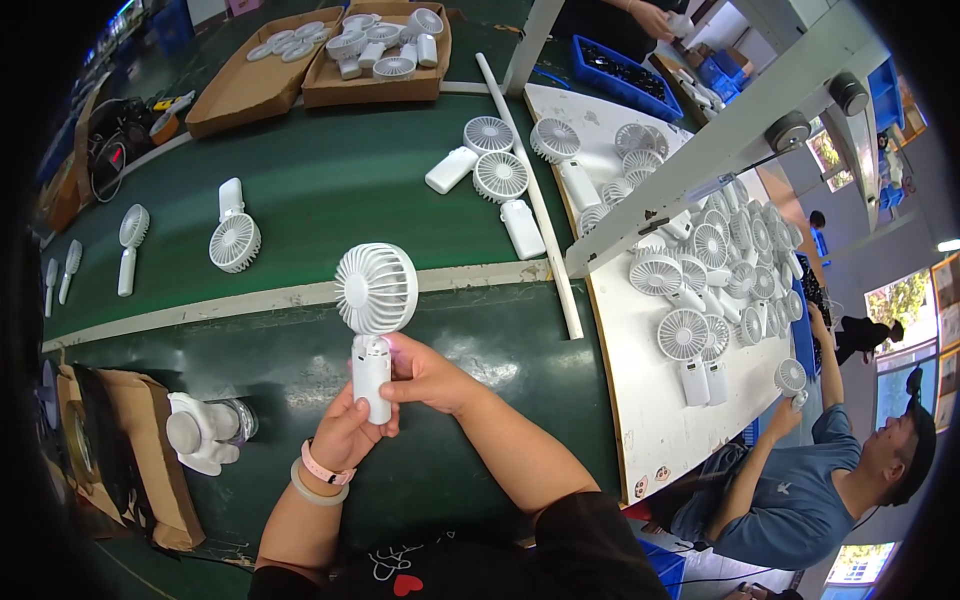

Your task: The person tests handheld electric fans by picking them up from a conveyor belt, pressing their power buttons by hand, and placing them onto a table.

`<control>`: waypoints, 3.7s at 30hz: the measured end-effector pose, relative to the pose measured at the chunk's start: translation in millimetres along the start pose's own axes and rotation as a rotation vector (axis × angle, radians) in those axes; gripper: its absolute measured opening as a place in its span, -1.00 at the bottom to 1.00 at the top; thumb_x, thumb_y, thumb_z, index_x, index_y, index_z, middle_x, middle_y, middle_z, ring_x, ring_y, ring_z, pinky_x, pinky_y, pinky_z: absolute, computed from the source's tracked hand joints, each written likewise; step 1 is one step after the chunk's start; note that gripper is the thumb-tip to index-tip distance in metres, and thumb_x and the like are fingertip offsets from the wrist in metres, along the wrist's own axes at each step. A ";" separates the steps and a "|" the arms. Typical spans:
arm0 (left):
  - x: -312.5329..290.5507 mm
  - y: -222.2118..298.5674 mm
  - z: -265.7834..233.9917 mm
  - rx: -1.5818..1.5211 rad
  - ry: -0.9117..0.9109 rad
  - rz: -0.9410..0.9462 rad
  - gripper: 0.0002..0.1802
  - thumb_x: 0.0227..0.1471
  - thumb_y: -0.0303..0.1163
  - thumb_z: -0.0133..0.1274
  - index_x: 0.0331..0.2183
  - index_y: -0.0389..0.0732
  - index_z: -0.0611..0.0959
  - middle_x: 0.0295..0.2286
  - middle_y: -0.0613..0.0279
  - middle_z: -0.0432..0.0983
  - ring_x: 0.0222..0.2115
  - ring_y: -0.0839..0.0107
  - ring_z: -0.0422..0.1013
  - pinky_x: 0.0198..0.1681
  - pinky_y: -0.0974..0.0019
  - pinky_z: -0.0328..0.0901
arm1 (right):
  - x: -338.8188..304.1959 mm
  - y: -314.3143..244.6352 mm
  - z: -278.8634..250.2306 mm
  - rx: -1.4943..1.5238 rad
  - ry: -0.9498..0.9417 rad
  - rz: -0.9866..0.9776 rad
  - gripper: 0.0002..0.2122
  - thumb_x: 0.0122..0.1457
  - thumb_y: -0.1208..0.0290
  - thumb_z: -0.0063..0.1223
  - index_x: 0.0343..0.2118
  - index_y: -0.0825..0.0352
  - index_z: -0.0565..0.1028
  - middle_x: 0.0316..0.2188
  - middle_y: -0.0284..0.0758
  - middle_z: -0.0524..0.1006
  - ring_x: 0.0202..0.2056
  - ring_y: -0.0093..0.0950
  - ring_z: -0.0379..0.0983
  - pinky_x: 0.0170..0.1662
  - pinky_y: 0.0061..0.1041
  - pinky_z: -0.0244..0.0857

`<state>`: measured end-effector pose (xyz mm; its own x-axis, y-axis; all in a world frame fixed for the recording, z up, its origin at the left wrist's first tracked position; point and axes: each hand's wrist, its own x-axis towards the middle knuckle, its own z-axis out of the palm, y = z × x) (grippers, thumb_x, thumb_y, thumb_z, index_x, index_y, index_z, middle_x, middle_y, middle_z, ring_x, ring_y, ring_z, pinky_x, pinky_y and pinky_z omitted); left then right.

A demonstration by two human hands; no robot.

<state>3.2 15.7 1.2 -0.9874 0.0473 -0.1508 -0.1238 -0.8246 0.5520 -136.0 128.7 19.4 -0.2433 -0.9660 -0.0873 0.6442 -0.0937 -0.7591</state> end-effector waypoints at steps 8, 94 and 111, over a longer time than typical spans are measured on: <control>0.3 -5.7 2.6 0.230 0.127 -0.052 -0.62 0.14 -0.35 -0.24 0.00 -0.22 0.25 -0.19 0.20 0.32 -0.27 0.43 0.34 -0.21 0.35 0.28 | 3.8 7.4 4.7 -0.243 0.250 -0.053 -0.56 0.07 0.44 0.00 0.00 0.33 0.14 -0.21 -0.32 0.37 -0.22 -0.56 0.33 -0.19 -0.53 0.29; 5.6 11.3 -8.9 -0.265 0.211 0.077 -0.48 -0.17 -0.68 0.04 -0.12 -0.08 0.34 -0.32 0.20 0.42 -0.29 0.29 0.42 -0.23 0.13 0.35 | 151.4 -58.1 -77.4 -1.669 0.852 -0.249 -0.43 0.04 0.17 -0.03 0.05 0.42 0.17 -0.05 -0.01 0.27 -0.05 -0.10 0.23 -0.01 -0.26 0.15; 2.4 10.8 -5.3 -0.161 0.205 0.104 -0.59 -0.05 -0.52 0.04 -0.13 -0.14 0.32 -0.31 0.18 0.42 -0.32 0.31 0.43 -0.50 0.32 0.41 | -11.1 8.5 -16.5 0.395 0.198 -0.158 -0.42 -0.08 0.52 -0.07 0.09 0.24 0.09 -0.24 -0.16 0.37 -0.33 -0.30 0.37 -0.28 -0.35 0.32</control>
<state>0.0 3.8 2.4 -0.9516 -0.1435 -0.2719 0.0104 -0.8988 0.4382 -139.8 142.6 3.3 -0.4699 -0.8714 -0.1406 0.8051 -0.3578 -0.4730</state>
